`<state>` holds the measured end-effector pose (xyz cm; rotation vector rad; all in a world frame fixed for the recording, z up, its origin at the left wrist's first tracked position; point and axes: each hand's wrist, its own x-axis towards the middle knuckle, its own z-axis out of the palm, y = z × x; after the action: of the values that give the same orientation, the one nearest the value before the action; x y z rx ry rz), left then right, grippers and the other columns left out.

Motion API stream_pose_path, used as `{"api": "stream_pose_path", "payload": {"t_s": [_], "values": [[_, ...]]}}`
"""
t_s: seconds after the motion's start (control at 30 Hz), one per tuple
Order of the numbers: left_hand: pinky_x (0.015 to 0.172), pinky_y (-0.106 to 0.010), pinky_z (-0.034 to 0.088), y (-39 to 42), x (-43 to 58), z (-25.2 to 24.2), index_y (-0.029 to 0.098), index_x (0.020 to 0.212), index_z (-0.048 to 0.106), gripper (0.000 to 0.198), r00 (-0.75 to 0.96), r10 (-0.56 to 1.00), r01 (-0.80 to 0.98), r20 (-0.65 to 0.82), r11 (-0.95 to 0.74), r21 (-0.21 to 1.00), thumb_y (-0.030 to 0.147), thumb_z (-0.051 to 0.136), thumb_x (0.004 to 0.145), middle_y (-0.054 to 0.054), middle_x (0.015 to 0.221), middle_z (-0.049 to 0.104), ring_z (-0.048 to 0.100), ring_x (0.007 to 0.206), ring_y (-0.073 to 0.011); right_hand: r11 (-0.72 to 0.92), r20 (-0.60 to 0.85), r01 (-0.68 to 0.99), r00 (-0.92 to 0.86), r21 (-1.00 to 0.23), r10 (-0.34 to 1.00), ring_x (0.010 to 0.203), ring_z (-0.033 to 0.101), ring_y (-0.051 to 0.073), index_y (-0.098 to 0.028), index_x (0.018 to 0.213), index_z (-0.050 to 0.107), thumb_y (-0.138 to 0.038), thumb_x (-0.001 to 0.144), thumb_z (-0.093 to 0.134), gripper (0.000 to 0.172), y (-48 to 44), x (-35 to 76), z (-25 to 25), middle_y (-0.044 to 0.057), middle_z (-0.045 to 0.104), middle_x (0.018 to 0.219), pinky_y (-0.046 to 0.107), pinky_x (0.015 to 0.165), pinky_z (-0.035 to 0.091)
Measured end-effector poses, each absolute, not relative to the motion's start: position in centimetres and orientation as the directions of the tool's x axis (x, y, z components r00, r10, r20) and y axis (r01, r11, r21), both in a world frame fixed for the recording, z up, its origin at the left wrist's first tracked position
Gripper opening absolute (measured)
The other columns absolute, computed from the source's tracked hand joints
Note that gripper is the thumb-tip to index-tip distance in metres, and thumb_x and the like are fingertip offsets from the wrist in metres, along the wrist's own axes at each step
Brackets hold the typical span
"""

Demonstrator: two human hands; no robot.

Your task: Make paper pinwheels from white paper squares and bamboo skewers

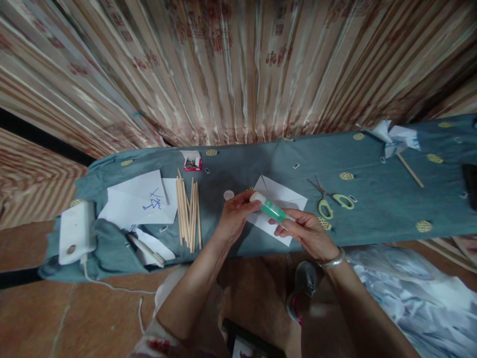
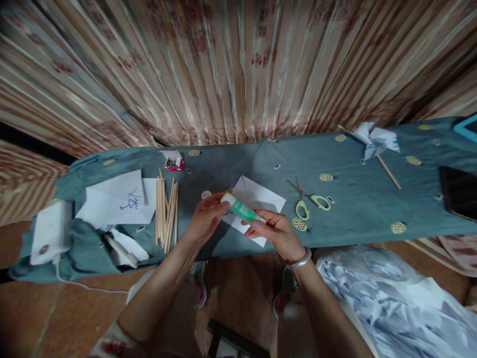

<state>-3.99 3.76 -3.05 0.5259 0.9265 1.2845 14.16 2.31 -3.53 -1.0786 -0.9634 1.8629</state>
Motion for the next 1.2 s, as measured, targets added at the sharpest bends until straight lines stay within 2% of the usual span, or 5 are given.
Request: {"api": "stream_pose_path", "payload": {"t_s": [0.27, 0.43, 0.67, 0.9, 1.2], "values": [[0.072, -0.026, 0.044, 3.6, -4.2, -2.9, 0.016, 0.074, 0.073, 0.033, 0.033, 0.962, -0.549, -0.270, 0.243, 0.799, 0.031, 0.088, 0.048, 0.000, 0.071, 0.068, 0.058, 0.068, -0.0109, -0.467, -0.327, -0.273, -0.430, -0.841, 0.841, 0.057, 0.066, 0.009, -0.020, 0.090, 0.075, -0.039, 0.068, 0.080, 0.030, 2.0, 14.2, -3.6, 0.005, 0.075, 0.084, 0.017, 0.053, 0.055], [0.068, -0.022, 0.043, 3.7, -4.2, -2.9, 0.017, 0.075, 0.072, 0.031, -0.033, 0.962, -0.591, -0.270, 0.199, 0.782, 0.031, 0.087, 0.052, 0.002, 0.071, 0.067, 0.057, 0.066, -0.0083, -0.370, -0.283, -0.281, -0.307, -0.885, 0.909, 0.057, 0.066, 0.011, -0.020, 0.092, 0.073, -0.039, 0.065, 0.082, 0.034, 2.2, 13.8, -3.5, 0.003, 0.073, 0.073, 0.021, 0.054, 0.056], [0.063, -0.021, 0.040, 3.7, -4.3, -3.7, 0.018, 0.076, 0.071, 0.028, -0.106, 0.961, -0.569, -0.254, 0.151, 0.808, 0.033, 0.084, 0.057, 0.004, 0.068, 0.064, 0.052, 0.062, -0.0066, -0.204, -0.178, -0.135, -0.183, -0.970, 0.967, 0.055, 0.063, 0.011, -0.020, 0.086, 0.071, -0.039, 0.069, 0.079, 0.027, 1.7, 13.3, -4.1, 0.000, 0.070, 0.063, 0.023, 0.054, 0.056], [0.073, -0.023, 0.043, 3.3, -4.2, -3.1, 0.017, 0.075, 0.071, 0.030, -0.120, 0.964, -0.525, -0.238, 0.142, 0.839, 0.033, 0.085, 0.054, 0.001, 0.073, 0.066, 0.057, 0.071, -0.0098, -0.220, -0.196, -0.075, -0.245, -0.973, 0.949, 0.057, 0.062, 0.011, -0.019, 0.082, 0.074, -0.044, 0.072, 0.076, 0.027, 1.2, 13.6, -3.9, 0.002, 0.069, 0.065, 0.023, 0.056, 0.056], [0.075, -0.025, 0.043, 3.0, -4.7, -3.0, 0.016, 0.077, 0.071, 0.028, -0.106, 0.968, -0.488, -0.227, 0.148, 0.860, 0.030, 0.083, 0.056, 0.001, 0.074, 0.065, 0.057, 0.072, -0.0105, -0.273, -0.222, -0.123, -0.321, -0.954, 0.920, 0.060, 0.062, 0.012, -0.018, 0.082, 0.075, -0.042, 0.077, 0.071, 0.024, 0.8, 13.8, -4.5, 0.003, 0.070, 0.070, 0.024, 0.058, 0.054]]}}
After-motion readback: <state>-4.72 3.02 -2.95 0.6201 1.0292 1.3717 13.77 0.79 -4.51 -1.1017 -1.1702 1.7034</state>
